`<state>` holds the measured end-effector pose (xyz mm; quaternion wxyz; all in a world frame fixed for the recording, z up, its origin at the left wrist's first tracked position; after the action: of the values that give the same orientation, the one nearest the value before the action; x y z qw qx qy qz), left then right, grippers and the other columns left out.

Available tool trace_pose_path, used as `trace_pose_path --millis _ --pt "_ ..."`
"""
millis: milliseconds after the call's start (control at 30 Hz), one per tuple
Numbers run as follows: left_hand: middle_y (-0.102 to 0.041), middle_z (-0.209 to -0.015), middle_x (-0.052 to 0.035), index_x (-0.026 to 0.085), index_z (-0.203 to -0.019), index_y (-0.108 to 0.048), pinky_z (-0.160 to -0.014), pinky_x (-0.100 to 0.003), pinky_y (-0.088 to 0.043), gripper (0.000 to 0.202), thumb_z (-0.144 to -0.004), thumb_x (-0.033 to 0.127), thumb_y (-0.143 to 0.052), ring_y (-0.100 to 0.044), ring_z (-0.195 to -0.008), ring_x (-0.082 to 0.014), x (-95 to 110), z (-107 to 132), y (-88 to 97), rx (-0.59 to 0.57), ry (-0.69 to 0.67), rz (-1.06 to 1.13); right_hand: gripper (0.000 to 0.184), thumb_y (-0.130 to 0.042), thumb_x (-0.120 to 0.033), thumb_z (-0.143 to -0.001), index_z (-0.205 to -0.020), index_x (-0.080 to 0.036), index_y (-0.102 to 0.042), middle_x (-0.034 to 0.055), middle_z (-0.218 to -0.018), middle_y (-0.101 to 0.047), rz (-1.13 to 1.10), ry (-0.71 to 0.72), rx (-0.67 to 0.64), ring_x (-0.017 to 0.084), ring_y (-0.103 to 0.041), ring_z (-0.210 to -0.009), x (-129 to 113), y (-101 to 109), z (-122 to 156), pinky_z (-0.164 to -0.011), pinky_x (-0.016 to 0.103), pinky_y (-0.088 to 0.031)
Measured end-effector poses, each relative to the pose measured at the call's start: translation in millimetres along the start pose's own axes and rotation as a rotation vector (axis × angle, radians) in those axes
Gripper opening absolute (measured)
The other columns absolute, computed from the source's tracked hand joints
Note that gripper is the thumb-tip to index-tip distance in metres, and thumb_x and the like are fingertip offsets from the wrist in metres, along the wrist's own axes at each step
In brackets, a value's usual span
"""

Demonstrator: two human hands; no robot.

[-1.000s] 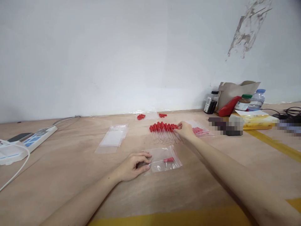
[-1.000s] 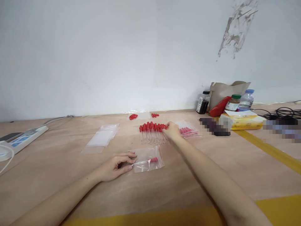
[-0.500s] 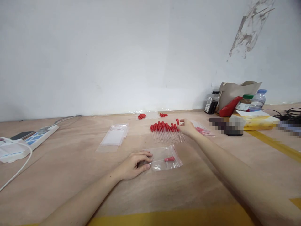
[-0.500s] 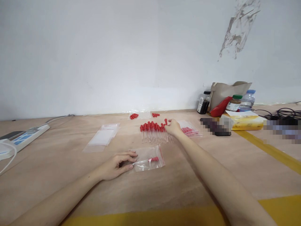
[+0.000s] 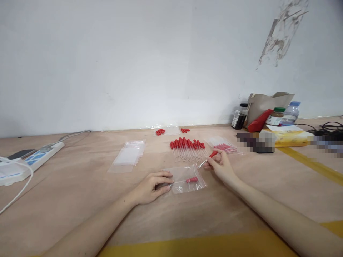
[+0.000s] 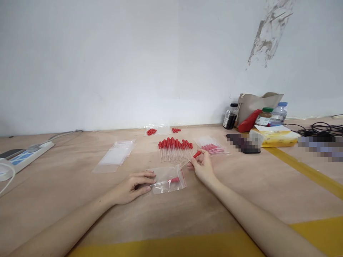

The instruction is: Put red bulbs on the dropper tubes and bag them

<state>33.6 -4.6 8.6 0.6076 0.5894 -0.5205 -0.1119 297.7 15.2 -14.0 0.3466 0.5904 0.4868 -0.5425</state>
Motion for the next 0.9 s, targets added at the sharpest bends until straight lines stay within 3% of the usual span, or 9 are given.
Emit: trace_pose_path --millis 167,300,400,500,700,900 --pt "-0.050 -0.125 -0.0039 0.026 -0.124 -0.045 -0.098 -0.037 -0.036 0.041 -0.084 0.033 -0.049 -0.044 -0.116 -0.0199 0.6 0.5 0.8 0.017 0.030 -0.055 0.042 -0.067 -0.045 -0.060 -0.085 -0.018 -0.046 0.0007 -0.071 -0.061 0.030 -0.128 -0.213 0.014 -0.061 -0.060 8.7 -1.6 8.3 -0.060 0.030 -0.051" --pt "-0.049 -0.126 -0.0034 0.026 -0.125 -0.043 -0.097 -0.036 -0.036 0.042 -0.084 0.034 -0.049 -0.045 -0.115 -0.0197 1.0 0.1 1.0 0.005 0.039 -0.061 0.033 -0.064 -0.043 -0.065 -0.082 -0.016 -0.058 0.0019 -0.071 -0.062 0.379 0.043 -0.434 0.012 -0.056 -0.061 -3.6 0.3 12.8 -0.057 0.026 -0.045" --pt "-0.050 -0.125 -0.0038 0.025 -0.124 -0.044 -0.096 -0.036 -0.036 0.042 -0.084 0.034 -0.049 -0.045 -0.114 -0.0199 1.0 -0.7 1.1 0.003 0.029 -0.066 0.025 -0.063 -0.038 -0.069 -0.083 -0.018 -0.064 0.0031 -0.078 -0.062 0.585 0.249 -0.484 0.015 -0.055 -0.071 -11.1 -4.3 11.9 -0.067 0.029 -0.044" --pt "-0.051 -0.124 -0.0042 0.025 -0.125 -0.043 -0.096 -0.036 -0.036 0.042 -0.084 0.033 -0.049 -0.045 -0.114 -0.0201 1.0 -1.1 1.0 -0.005 0.029 -0.075 0.021 -0.063 -0.035 -0.070 -0.085 -0.021 -0.067 0.0047 -0.092 -0.061 0.625 0.389 -0.510 0.017 -0.054 -0.087 -10.9 -12.5 9.0 -0.083 0.033 -0.040" --pt "-0.051 -0.123 -0.0045 0.025 -0.125 -0.043 -0.096 -0.037 -0.037 0.042 -0.084 0.034 -0.048 -0.046 -0.114 -0.0202 3.2 -1.9 1.5 -0.005 0.028 -0.073 0.021 -0.059 -0.041 -0.073 -0.081 -0.025 -0.070 0.0062 -0.096 -0.058 0.844 0.405 -0.536 0.021 -0.051 -0.095 -4.3 -20.0 9.7 -0.087 0.038 -0.035" --pt "-0.051 -0.124 -0.0034 0.026 -0.122 -0.047 -0.099 -0.037 -0.034 0.038 -0.085 0.033 -0.048 -0.044 -0.116 -0.0196 2.0 -2.6 -0.7 -0.021 0.024 -0.066 0.034 -0.039 -0.042 -0.085 -0.084 -0.027 -0.069 0.0062 -0.113 -0.052 0.903 0.394 -0.629 0.023 -0.042 -0.109 -9.2 -21.6 16.4 -0.094 0.045 -0.026"
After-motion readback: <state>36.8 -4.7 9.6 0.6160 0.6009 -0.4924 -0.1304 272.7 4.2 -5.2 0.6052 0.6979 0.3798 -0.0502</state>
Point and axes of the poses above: each hand's wrist, its own z-axis away from the middle knuckle, its own y-axis out of the back of the hand, x = y × z, the point moved 4 cm from there along -z, towards the middle knuckle
